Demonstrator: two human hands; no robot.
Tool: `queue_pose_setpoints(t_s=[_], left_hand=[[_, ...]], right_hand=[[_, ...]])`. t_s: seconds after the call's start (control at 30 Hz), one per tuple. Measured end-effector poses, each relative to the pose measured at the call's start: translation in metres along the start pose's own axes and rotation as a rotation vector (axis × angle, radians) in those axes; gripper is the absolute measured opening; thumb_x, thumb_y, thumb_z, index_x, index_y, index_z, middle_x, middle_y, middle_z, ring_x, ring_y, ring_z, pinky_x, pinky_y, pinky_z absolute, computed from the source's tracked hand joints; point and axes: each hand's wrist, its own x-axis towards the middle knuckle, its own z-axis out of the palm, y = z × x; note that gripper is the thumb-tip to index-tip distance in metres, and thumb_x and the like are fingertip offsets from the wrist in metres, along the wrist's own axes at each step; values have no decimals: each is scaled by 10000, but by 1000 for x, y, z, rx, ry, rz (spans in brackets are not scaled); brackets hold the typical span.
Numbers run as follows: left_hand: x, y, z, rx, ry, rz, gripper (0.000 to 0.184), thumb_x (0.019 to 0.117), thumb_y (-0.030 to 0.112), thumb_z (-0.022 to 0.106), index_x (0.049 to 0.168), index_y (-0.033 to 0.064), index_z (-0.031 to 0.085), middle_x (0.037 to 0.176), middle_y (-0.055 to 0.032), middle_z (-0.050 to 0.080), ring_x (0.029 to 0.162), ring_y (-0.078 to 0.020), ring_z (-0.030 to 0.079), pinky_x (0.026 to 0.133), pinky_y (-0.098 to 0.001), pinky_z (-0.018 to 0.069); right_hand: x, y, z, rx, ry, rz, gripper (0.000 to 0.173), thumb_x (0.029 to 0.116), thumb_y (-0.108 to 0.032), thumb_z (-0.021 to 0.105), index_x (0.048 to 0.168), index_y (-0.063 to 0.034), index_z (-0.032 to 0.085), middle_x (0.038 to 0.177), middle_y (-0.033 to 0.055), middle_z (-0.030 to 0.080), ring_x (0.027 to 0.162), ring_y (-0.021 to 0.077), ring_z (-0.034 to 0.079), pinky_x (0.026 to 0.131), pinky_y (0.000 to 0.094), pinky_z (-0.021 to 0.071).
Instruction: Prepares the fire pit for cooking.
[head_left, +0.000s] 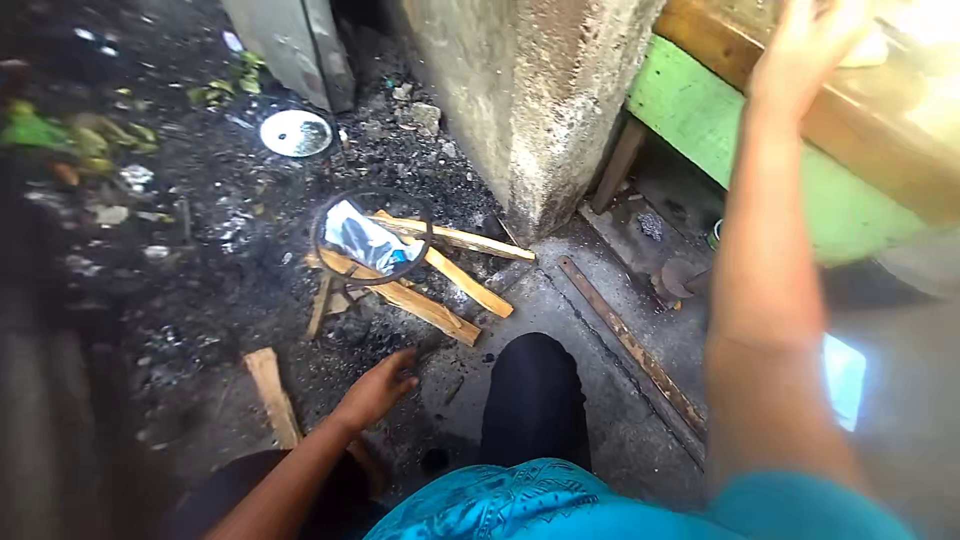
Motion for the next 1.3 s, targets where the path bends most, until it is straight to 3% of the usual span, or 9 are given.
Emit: queue_pose_setpoints(t_s=[0.1, 0.2, 0.37, 0.47, 0.57, 0.77, 0.97, 1.2, 1.3], left_hand=[[12, 31, -24, -7, 130, 149, 727, 982, 296, 702, 1589, 142, 333, 1467, -163, 545, 1145, -291, 681, 1007, -509, 553], [24, 49, -45, -79, 290, 304, 940, 879, 330, 824, 1620, 192, 261, 1581, -151, 414, 1166, -284, 670, 973, -499, 568], [27, 42, -74, -183, 586, 422, 716, 854, 230, 848, 1428, 22, 476, 1426, -214, 528, 1177, -315, 646, 968, -498, 568], [21, 11, -92, -233, 688, 353, 622, 869, 209, 835, 1398, 45, 553, 1400, -205, 527, 1127, -309, 660, 914, -487, 594], [18, -16, -113, -381, 649, 227, 571, 916, 218, 794, 1416, 49, 575, 1355, -223, 574, 1108, -327, 662, 948, -521, 561], [13, -39, -131, -938, 553, 187, 460, 962, 103, 711, 1398, 53, 573, 1204, -115, 684, 1054, -173, 669, 949, -371, 547], [7, -42, -134, -1186, 453, 387, 425, 944, -11, 655, 1362, 43, 604, 1252, -93, 680, 1111, -185, 662, 1003, -356, 539], [11, -37, -129, -1192, 431, 364, 432, 933, -35, 664, 1355, 44, 615, 1258, -86, 683, 1104, -166, 664, 983, -329, 542], [14, -27, -122, -1178, 465, 328, 383, 921, -21, 700, 1292, 35, 628, 1165, -84, 711, 1019, -155, 688, 914, -319, 569]], right_hand=[[-139, -80, 68, 483, -341, 219, 244, 1020, -196, 604, 998, 41, 658, 924, 100, 699, 858, 153, 687, 813, 373, 600], [-261, -155, 122, 535, -955, 485, 268, 998, -193, 655, 1039, 66, 711, 1004, 172, 718, 878, 235, 706, 830, 454, 609], [-310, -249, 177, 594, -1371, 571, 299, 1031, -240, 637, 1004, 44, 730, 908, 135, 711, 787, 166, 662, 757, 385, 573], [-320, -276, 206, 556, -1371, 535, 357, 1033, -322, 627, 969, 15, 726, 843, 134, 679, 714, 186, 621, 675, 394, 532], [-329, -290, 230, 638, -1388, 714, 437, 1096, -387, 479, 1178, -16, 694, 1062, 120, 700, 850, 173, 646, 761, 379, 547], [-315, -278, 257, 914, -1263, 787, 284, 1013, -2, 477, 1185, -15, 703, 1069, 71, 702, 831, 104, 619, 756, 293, 530], [-316, -293, 275, 995, -1113, 660, 248, 1009, -20, 552, 1202, -16, 708, 1039, 84, 707, 785, 111, 643, 740, 287, 568], [-314, -306, 257, 733, -790, -89, 252, 989, 6, 576, 1197, 16, 717, 1118, 147, 694, 962, 176, 691, 849, 322, 608], [-319, -311, 251, 693, -710, -307, 283, 927, 45, 620, 1203, 55, 681, 1002, 158, 707, 853, 192, 705, 796, 336, 622]])
